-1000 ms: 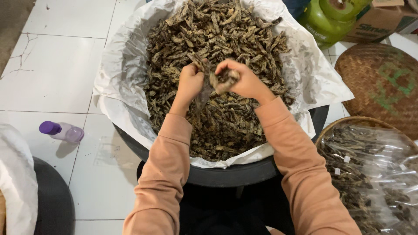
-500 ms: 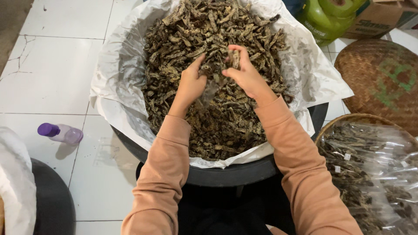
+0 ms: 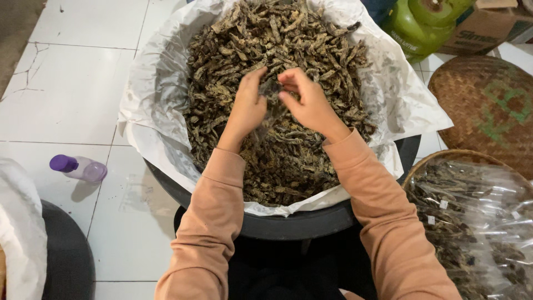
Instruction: The person sits on the floor in front of a large basin lined with paper and filled with dried seafood pieces. They hold a small clear plastic bag, pick pieces one at a time from the basin, place them into the bag, and set filled bags into a woven tray beside them.
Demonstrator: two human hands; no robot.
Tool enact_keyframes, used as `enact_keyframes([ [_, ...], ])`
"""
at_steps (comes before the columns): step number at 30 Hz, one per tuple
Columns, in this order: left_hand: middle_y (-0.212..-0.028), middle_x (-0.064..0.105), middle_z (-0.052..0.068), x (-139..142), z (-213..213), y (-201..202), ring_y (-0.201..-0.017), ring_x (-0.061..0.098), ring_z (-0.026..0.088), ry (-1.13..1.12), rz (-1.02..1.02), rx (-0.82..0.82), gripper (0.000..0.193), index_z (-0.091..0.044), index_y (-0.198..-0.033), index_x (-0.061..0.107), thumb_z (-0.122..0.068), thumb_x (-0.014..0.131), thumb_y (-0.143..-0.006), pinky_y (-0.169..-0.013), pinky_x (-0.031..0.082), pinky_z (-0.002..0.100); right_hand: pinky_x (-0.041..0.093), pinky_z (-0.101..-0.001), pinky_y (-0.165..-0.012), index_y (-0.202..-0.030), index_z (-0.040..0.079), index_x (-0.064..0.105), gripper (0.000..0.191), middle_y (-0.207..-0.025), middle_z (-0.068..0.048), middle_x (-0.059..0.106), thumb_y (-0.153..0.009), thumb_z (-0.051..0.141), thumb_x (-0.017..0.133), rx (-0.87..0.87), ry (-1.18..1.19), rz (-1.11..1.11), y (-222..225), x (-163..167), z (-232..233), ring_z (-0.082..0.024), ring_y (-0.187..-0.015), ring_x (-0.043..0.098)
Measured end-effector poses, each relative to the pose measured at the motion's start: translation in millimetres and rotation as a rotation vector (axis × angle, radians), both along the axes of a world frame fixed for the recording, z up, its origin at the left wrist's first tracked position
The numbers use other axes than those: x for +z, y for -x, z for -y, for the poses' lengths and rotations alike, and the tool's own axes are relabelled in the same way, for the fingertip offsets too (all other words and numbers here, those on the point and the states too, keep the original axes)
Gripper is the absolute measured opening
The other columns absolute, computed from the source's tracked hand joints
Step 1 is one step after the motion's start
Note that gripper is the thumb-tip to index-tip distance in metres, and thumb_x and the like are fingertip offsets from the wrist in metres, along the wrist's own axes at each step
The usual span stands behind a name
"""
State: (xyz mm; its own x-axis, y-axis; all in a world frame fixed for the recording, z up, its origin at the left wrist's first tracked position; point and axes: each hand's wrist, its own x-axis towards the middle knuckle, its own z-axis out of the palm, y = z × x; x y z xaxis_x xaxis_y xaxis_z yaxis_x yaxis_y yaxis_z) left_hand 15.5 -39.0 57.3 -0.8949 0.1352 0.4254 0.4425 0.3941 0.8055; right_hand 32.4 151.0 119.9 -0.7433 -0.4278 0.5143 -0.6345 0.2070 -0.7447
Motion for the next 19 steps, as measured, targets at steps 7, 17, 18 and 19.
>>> enact_keyframes([
  [7, -0.153, 0.037, 0.019, 34.2, -8.0, -12.0, -0.139, 0.043, 0.035, -0.209, 0.134, -0.16, 0.074, -0.008, -0.148, 0.038, 0.013, 0.047, -0.078, -0.093, 0.059, 0.039, 0.059, -0.0396, -0.088, -0.113, -0.002, 0.074, 0.038, -0.112, -0.016, 0.074, -0.08, -0.015, 0.06, -0.018, -0.667, 0.071, 4.8, -16.7, -4.1, -0.031, -0.099, 0.074],
  [17, -0.137, 0.046, 0.008, -14.2, -32.0, -7.8, -0.134, 0.048, 0.03, -0.266, -0.417, 0.389, 0.065, -0.004, -0.152, 0.036, -0.011, 0.07, -0.097, -0.124, 0.036, 0.044, 0.053, -0.0413, -0.103, -0.137, -0.001, 0.056, 0.072, -0.137, -0.022, 0.062, -0.073, 0.004, 0.087, -0.166, -0.365, -0.227, -5.7, 0.5, -0.1, -0.038, -0.123, 0.063],
  [18, -0.147, 0.035, 0.01, -30.3, -31.2, 1.9, -0.138, 0.042, 0.032, -0.439, -0.422, 0.584, 0.072, -0.005, -0.154, 0.029, -0.019, 0.071, -0.097, -0.126, 0.034, 0.042, 0.052, -0.0416, -0.106, -0.141, 0.0, 0.054, 0.076, -0.141, -0.022, 0.06, -0.074, 0.006, 0.089, -0.194, -0.346, -0.296, -8.1, 1.8, 1.0, -0.038, -0.127, 0.061],
  [19, -0.147, 0.035, 0.01, -62.1, 17.9, -32.2, -0.138, 0.042, 0.032, -0.439, -0.425, 0.584, 0.072, -0.005, -0.154, 0.029, -0.019, 0.071, -0.097, -0.126, 0.034, 0.042, 0.052, -0.0416, -0.106, -0.141, 0.0, 0.054, 0.076, -0.141, -0.022, 0.06, -0.074, 0.006, 0.089, -0.194, -0.345, -0.3, -34.9, -16.1, 25.2, -0.038, -0.127, 0.061],
])
